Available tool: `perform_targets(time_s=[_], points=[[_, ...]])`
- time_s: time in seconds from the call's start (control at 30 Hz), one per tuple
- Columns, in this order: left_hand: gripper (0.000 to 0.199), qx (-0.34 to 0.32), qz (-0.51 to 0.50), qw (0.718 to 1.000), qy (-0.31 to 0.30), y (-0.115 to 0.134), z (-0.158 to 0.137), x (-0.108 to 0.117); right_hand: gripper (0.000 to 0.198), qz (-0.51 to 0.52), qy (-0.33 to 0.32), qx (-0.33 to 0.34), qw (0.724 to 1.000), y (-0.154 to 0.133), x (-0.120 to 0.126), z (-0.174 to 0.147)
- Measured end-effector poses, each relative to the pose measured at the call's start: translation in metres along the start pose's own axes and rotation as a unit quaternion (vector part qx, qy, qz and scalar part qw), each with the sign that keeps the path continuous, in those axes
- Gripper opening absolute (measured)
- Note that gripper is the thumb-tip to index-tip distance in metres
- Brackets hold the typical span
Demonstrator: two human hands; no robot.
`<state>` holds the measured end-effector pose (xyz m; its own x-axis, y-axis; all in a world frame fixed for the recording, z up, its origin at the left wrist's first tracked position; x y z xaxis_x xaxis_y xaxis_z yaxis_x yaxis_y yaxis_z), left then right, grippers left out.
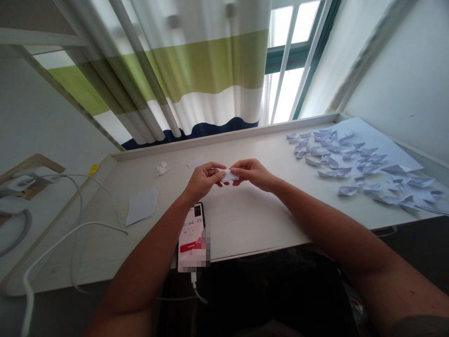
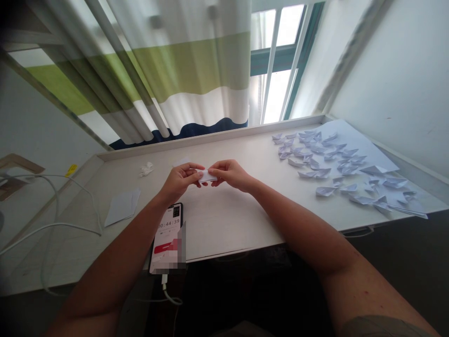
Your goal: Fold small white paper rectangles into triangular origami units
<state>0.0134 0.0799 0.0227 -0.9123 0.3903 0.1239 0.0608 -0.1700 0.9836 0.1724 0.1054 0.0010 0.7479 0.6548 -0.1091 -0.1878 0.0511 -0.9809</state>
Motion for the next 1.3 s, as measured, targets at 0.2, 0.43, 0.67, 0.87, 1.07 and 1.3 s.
perform_targets(time_s=[0.2,0.43,0.67,0.87,1.07,1.3], points=[[0.045,0.034,0.012,0.999,-0.016,-0.004,0.0,-0.002,0.049,-0.023,-0.012,0.01,1.0,-0.001,-0.001,0.0],[0.044,0.026,0.036,0.999,-0.018,-0.005,0.001,-0.002,0.052,-0.036,-0.018,-0.001,0.999,0.002,-0.003,0.0],[0.037,0.023,0.069,0.997,-0.026,-0.004,0.001,-0.004,0.06,-0.081,-0.006,0.014,0.997,-0.001,-0.004,0.001],[0.035,0.026,0.057,0.998,0.0,-0.004,0.001,0.0,0.063,-0.086,-0.001,-0.021,0.996,0.003,-0.004,0.0],[0.034,0.02,0.076,0.997,-0.023,0.001,-0.001,-0.002,0.059,-0.093,-0.029,0.014,0.995,-0.006,-0.01,-0.001],[0.041,0.003,0.069,0.997,-0.025,0.001,-0.002,-0.005,0.059,-0.141,-0.027,0.022,0.989,0.0,-0.016,-0.002]])
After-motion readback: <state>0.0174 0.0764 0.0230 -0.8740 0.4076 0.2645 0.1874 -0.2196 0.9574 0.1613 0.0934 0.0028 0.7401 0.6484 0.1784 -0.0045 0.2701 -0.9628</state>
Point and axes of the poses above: each hand's wrist, its own z-axis towards the middle knuckle, its own x-axis out of the back of the hand, y = z × x, the point moved 8 cm from there along z, towards the middle knuckle, and after that the axes turned 7 degrees about -y, right-handed, at the moved point
